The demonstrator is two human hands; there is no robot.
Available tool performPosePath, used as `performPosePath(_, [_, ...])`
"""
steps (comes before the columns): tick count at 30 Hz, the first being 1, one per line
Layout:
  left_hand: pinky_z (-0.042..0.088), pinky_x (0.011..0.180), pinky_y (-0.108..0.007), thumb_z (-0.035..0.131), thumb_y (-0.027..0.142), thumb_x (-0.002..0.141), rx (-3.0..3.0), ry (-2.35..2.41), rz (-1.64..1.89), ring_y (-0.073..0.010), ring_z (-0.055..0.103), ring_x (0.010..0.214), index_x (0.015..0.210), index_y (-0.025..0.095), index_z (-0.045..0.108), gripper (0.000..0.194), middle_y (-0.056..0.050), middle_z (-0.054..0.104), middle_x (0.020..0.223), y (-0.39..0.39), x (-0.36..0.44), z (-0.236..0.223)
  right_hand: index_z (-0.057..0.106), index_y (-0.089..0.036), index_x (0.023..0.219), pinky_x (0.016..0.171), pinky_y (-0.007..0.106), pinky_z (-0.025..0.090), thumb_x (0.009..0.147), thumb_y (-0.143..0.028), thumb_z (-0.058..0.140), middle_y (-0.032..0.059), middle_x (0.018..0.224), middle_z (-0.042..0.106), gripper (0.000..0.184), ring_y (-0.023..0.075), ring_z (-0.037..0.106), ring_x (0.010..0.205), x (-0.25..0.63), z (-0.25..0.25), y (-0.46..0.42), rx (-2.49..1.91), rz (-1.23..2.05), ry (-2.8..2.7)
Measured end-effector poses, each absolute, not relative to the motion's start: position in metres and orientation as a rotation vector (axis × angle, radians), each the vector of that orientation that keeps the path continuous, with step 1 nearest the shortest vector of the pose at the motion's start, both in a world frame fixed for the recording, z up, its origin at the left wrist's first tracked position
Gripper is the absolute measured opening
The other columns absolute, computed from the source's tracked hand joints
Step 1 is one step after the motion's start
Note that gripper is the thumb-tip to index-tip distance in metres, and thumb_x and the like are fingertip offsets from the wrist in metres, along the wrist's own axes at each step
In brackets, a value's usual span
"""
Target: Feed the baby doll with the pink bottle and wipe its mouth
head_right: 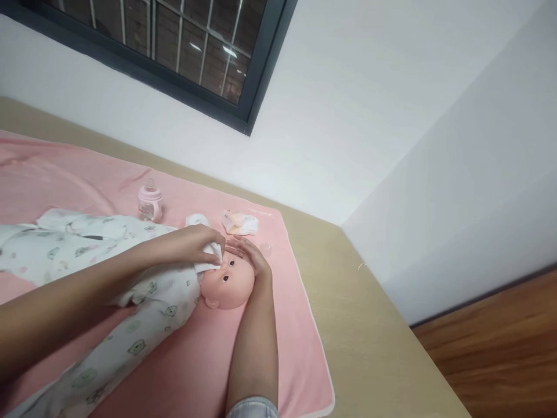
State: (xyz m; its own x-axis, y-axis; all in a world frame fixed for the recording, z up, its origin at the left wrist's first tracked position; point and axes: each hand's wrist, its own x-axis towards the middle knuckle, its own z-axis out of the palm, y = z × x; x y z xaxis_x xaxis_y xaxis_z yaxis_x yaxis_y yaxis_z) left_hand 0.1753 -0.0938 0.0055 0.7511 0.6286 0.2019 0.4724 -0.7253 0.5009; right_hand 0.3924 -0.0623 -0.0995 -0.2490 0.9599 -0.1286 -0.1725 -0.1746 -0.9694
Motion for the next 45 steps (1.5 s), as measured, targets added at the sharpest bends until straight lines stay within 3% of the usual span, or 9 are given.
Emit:
performPosePath(8, [0.039, 0.062, -0.024, 0.056, 0.024, 0.074, 2.529, 0.889, 0.52, -0.0175, 0.063, 0.075, 0.081, 0.022, 0.067, 0.013, 0.002, 0.069, 0.083, -0.091, 0.177, 0.001, 0.064, -0.021, 0.105, 0.101, 0.038, 0.044, 0.075, -0.036, 0.065, 0.0058, 0.104, 0.071, 0.033, 0.022, 0.062, 0.108, 0.394, -0.106, -0.062, -0.984, 1.549, -1.148])
performPosePath(17, [0.041, 0.066, -0.026, 0.055, 0.029, 0.075, 2.538, 0.961, 0.56, -0.0219, 0.063, 0.082, 0.082, 0.02, 0.067, 0.017, -0.003, 0.069, 0.088, -0.088, 0.175, 0.004, 0.063, -0.024, 0.103, 0.101, 0.044, 0.044, 0.073, -0.047, 0.066, 0.0049, 0.111, 0.068, 0.037, 0.0233, 0.061, 0.11, 0.396, -0.104, -0.062, -0.896, 1.602, -1.194])
performPosePath(22, [0.042, 0.069, -0.026, 0.05, 0.034, 0.079, 2.516, 1.033, 0.638, -0.0228, 0.063, 0.081, 0.087, 0.02, 0.07, 0.026, -0.004, 0.071, 0.087, -0.071, 0.158, 0.009, 0.066, -0.025, 0.096, 0.101, 0.045, 0.044, 0.072, -0.05, 0.069, 0.0043, 0.126, 0.061, 0.034, 0.0249, 0.058, 0.115, 0.409, -0.068, -0.067, -0.769, 1.599, -1.324])
performPosePath(29, [0.042, 0.067, -0.025, 0.052, 0.039, 0.079, 2.423, 1.006, 0.673, -0.0222, 0.065, 0.078, 0.087, 0.02, 0.073, 0.03, -0.004, 0.073, 0.086, -0.057, 0.148, 0.008, 0.069, -0.026, 0.106, 0.105, 0.044, 0.041, 0.081, -0.044, 0.064, 0.0066, 0.135, 0.053, 0.031, 0.0232, 0.055, 0.12, 0.392, -0.002, -0.082, -0.808, 1.474, -1.945])
performPosePath(33, [0.041, 0.063, -0.024, 0.051, 0.039, 0.081, 2.402, 0.934, 0.676, -0.0199, 0.064, 0.073, 0.086, 0.019, 0.073, 0.03, -0.002, 0.073, 0.081, -0.06, 0.149, 0.009, 0.068, -0.025, 0.111, 0.107, 0.041, 0.04, 0.081, -0.043, 0.063, 0.0054, 0.129, 0.059, 0.035, 0.0214, 0.053, 0.121, 0.376, 0.009, -0.086, -0.916, 1.341, -2.119])
performPosePath(39, [0.043, 0.066, -0.026, 0.05, 0.046, 0.083, 2.32, 0.926, 0.776, -0.0202, 0.063, 0.075, 0.087, 0.019, 0.073, 0.036, -0.003, 0.072, 0.082, -0.065, 0.147, 0.017, 0.071, -0.022, 0.103, 0.104, 0.041, 0.042, 0.083, -0.048, 0.058, 0.0053, 0.113, 0.066, 0.035, 0.0218, 0.058, 0.113, 0.377, 0.008, -0.088, -1.026, 1.287, -2.116])
performPosePath(45, [0.045, 0.067, -0.029, 0.055, 0.052, 0.078, 2.185, 1.164, 0.926, -0.0228, 0.064, 0.079, 0.083, 0.017, 0.071, 0.038, -0.006, 0.073, 0.086, -0.057, 0.13, 0.025, 0.074, -0.017, 0.091, 0.1, 0.041, 0.044, 0.078, -0.049, 0.062, 0.0072, 0.101, 0.07, 0.036, 0.0218, 0.063, 0.1, 0.389, -0.007, -0.078, -1.156, 1.222, -1.767])
